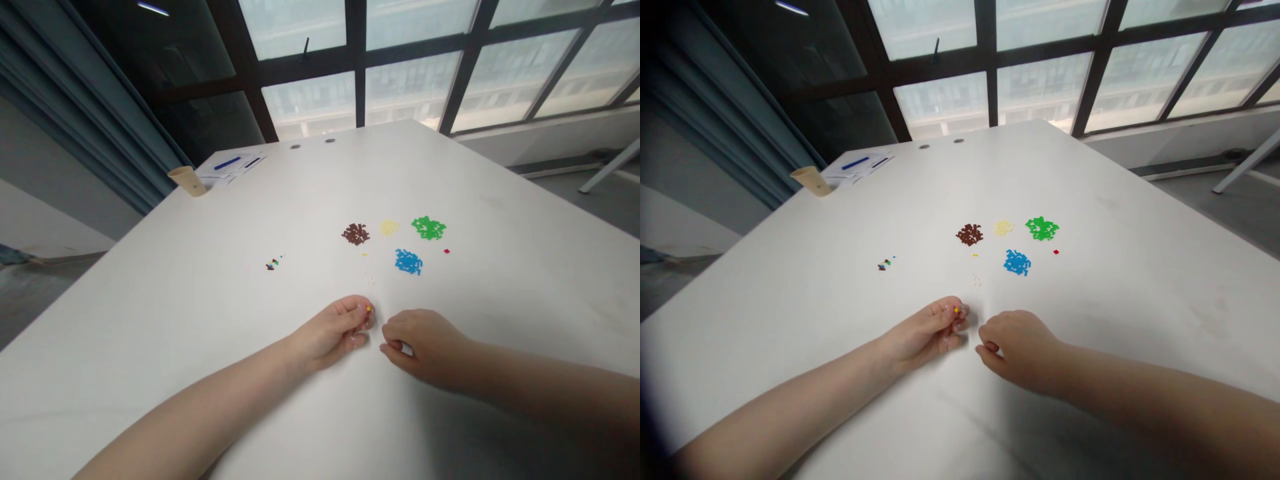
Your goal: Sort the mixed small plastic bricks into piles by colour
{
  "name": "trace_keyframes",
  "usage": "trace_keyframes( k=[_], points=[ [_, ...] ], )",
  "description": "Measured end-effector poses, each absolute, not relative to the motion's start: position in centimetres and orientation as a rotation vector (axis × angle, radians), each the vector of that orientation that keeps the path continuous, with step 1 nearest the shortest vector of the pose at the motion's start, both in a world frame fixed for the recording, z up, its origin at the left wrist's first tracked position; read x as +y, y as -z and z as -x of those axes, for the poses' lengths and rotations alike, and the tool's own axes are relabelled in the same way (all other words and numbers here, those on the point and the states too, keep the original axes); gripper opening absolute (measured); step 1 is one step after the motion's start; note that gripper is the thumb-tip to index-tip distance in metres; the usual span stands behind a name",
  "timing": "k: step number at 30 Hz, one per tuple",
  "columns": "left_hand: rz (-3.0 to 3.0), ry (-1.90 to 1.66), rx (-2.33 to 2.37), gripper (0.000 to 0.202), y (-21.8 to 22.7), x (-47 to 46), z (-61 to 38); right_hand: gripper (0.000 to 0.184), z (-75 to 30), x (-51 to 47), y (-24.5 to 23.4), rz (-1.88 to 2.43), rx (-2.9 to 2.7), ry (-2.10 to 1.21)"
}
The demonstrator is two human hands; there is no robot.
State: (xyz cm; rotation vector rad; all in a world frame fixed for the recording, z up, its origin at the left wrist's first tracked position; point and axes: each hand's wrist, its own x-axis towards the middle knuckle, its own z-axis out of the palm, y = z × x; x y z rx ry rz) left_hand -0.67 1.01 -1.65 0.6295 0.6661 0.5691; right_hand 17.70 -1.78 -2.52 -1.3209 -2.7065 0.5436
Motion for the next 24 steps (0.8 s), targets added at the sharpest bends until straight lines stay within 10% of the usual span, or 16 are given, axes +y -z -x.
trace_keyframes(
  k=[24],
  points=[
    [-0.7,-0.62,0.635,0.037,1.94,1.57,0.98,0.024,-17.83,-1.64,2.75,1.333,-2.719,-0.523]
  ],
)
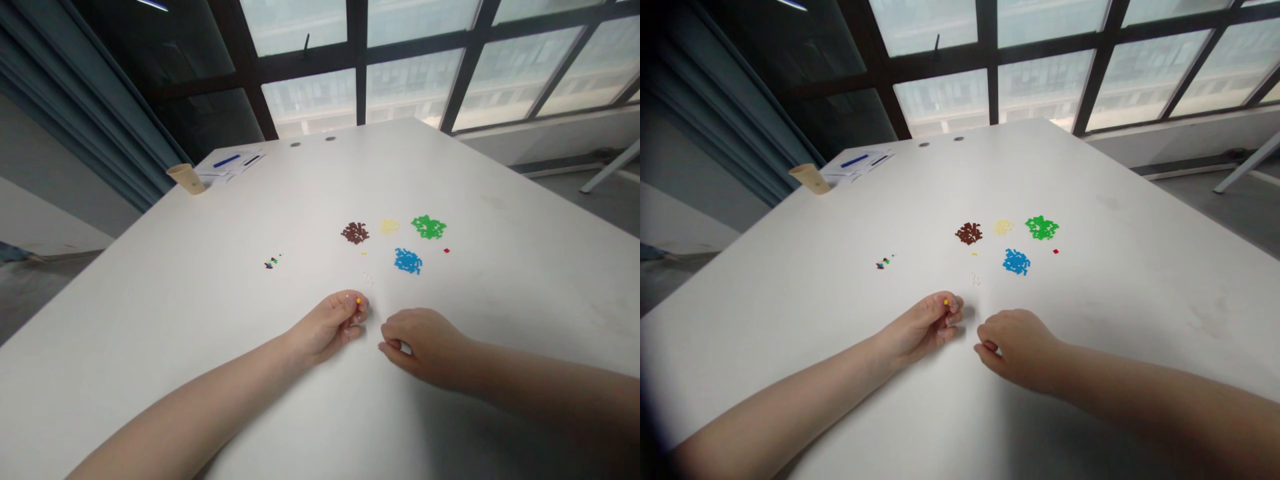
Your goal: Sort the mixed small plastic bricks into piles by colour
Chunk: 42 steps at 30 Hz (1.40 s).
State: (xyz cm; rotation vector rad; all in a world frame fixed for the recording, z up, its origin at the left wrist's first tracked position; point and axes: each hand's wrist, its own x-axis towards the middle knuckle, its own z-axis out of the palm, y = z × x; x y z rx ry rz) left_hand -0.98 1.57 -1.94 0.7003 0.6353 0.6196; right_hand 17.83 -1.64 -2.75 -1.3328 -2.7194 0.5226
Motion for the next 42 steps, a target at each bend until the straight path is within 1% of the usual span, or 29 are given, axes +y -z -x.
trace_keyframes(
  k=[9,13,15,18,22,27,33,37,42],
  points=[
    [-0.787,-0.629,0.643,0.036,1.9,1.3,0.7,0.024,-17.8,-1.5,2.8,1.302,-2.677,-0.559],
    [-0.894,-0.656,0.719,0.035,2.2,1.5,0.8,0.023,-17.8,-1.7,2.5,1.245,-2.391,-0.57],
    [-0.953,-0.654,0.754,0.033,2.5,1.6,0.9,0.018,-17.9,-1.8,2.3,1.162,-2.226,-0.522],
    [-1.034,-0.621,0.741,0.031,3.0,1.7,1.1,0.005,-17.9,-1.9,2.0,1.029,-2.092,-0.421],
    [-1.107,-0.59,0.663,0.028,2.9,1.5,1.0,0.016,-17.6,-2.0,2.0,0.873,-2.02,-0.334],
    [-1.159,-0.547,0.692,0.03,2.5,1.4,0.9,0.011,-17.5,-2.0,2.3,0.852,-2.053,-0.374],
    [-1.203,-0.503,0.701,0.027,2.6,1.5,1.1,0.006,-17.5,-2.1,2.7,0.864,-2.067,-0.412],
    [-1.213,-0.491,0.711,0.027,2.7,1.5,1.0,0.008,-17.5,-2.3,2.6,0.899,-2.092,-0.423],
    [-1.314,-0.452,0.779,0.038,2.5,1.6,0.9,0.012,-17.6,-1.4,2.1,1.012,-2.114,-0.411]
  ],
)
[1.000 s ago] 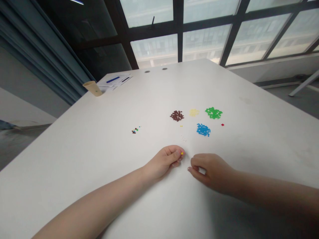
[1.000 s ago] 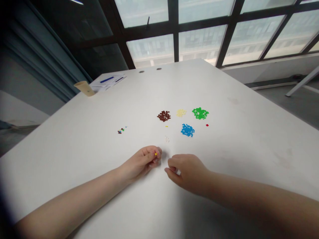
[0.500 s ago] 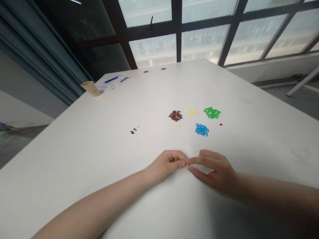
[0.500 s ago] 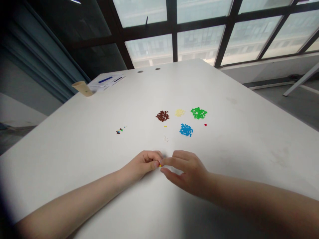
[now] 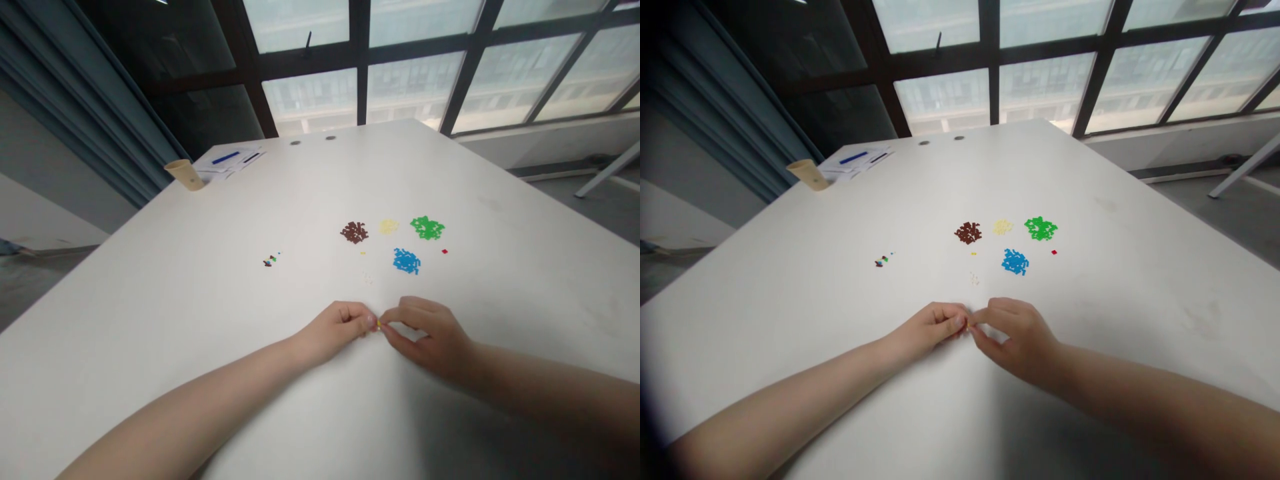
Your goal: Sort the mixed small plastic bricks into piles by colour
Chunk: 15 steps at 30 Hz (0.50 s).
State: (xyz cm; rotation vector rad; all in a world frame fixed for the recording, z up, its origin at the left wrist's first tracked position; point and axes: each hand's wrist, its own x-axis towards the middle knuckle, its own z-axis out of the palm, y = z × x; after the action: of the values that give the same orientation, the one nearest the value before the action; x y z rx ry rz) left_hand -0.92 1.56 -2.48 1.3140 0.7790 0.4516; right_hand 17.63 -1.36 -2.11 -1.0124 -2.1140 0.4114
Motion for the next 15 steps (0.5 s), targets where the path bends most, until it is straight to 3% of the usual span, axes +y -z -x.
trace_keyframes(
  k=[4,9,15],
  points=[
    [-1.526,-0.344,0.747,0.04,1.7,1.3,1.0,0.014,-18.1,1.7,1.0,1.318,-2.092,-0.393],
    [-2.13,-0.223,0.489,0.025,1.0,0.5,1.0,0.018,-18.0,6.4,0.2,1.673,-2.337,-0.281],
    [-2.38,-0.2,0.428,0.023,1.2,0.2,1.1,0.019,-16.2,9.0,0.4,1.865,-2.366,-0.159]
  ],
)
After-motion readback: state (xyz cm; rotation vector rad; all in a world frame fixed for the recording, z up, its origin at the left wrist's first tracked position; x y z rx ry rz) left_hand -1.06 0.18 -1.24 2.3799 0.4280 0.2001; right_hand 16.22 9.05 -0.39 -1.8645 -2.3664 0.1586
